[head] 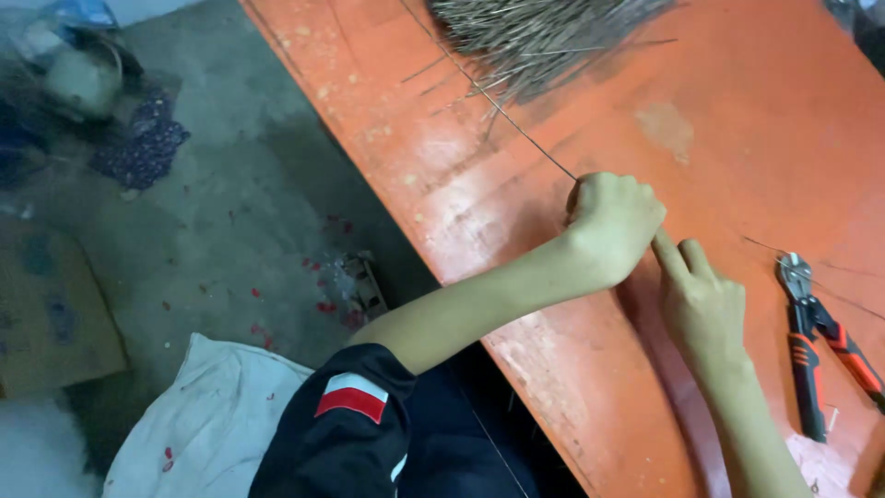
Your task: Cutting and arranging metal wires on a work surface using pliers
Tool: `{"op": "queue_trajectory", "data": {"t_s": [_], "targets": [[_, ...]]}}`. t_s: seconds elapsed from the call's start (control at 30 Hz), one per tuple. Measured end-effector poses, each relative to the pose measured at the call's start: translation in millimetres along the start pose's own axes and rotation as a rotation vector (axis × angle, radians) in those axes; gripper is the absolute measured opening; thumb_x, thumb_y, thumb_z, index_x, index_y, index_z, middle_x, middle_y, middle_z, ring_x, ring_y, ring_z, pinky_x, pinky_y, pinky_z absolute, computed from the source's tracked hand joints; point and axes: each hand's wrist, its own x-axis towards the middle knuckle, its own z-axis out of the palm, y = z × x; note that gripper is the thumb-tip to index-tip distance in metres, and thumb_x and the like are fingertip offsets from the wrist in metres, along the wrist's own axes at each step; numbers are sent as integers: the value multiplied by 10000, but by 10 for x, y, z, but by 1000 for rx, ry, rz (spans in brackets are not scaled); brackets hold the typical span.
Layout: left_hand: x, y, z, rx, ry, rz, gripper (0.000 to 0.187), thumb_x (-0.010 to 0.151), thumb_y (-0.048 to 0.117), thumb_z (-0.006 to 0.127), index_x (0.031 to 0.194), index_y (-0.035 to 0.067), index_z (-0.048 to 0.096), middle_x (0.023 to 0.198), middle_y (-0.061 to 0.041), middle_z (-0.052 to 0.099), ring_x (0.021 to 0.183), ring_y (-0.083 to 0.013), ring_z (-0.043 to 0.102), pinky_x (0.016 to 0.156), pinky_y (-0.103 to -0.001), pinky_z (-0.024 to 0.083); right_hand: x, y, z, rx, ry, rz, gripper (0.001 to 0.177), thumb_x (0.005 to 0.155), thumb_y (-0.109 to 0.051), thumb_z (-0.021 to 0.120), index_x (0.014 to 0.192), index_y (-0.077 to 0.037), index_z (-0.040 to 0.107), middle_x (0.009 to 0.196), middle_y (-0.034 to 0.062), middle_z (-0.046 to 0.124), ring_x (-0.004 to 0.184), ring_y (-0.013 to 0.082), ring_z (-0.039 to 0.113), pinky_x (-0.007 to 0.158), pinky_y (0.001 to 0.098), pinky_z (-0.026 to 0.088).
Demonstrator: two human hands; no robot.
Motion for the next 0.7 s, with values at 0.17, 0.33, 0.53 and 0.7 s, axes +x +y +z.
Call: {"op": "queue_trajectory", "data": {"t_s": [0.17, 0.33, 0.53, 0.7], "targets": [[-45, -139, 54, 6, -11, -58, 72, 739, 242, 739, 712, 308, 753, 640, 50, 695, 739, -229, 690, 700, -431, 454, 318, 93, 186, 64, 103, -157, 485, 895, 82, 573, 1276, -165, 745, 869, 30, 468, 556, 227, 457, 480, 324, 333], [2, -164, 42, -28, 29, -46, 51, 729, 267, 749, 716, 315, 758, 647, 46, 708, 755, -238, 695, 736, -425, 455, 456, 223, 137, 119, 226, -242, 409, 1039, 177, 538, 1218, -84, 797, 836, 66, 440, 594, 239, 385, 548, 328, 302], [-83, -536, 14, -90, 93, 1, 25, 717, 301, 764, 721, 326, 765, 657, 40, 726, 776, -250, 702, 785, -417, 457, 365, -41, 4, -129, 65, -143, 395, 1115, -79, 596, 1471, -207, 708, 983, -25, 606, 580, 198, 566, 437, 322, 419], [-192, -1110, -78, -175, 238, 112, 249, 763, 470, 816, 817, 227, 808, 869, -38, 743, 1008, -279, 651, 1150, -531, 323, 362, -229, 54, 15, -182, 38, 537, 959, -22, 512, 1460, -202, 584, 945, 58, 616, 500, 379, 573, 375, 449, 417]]}}
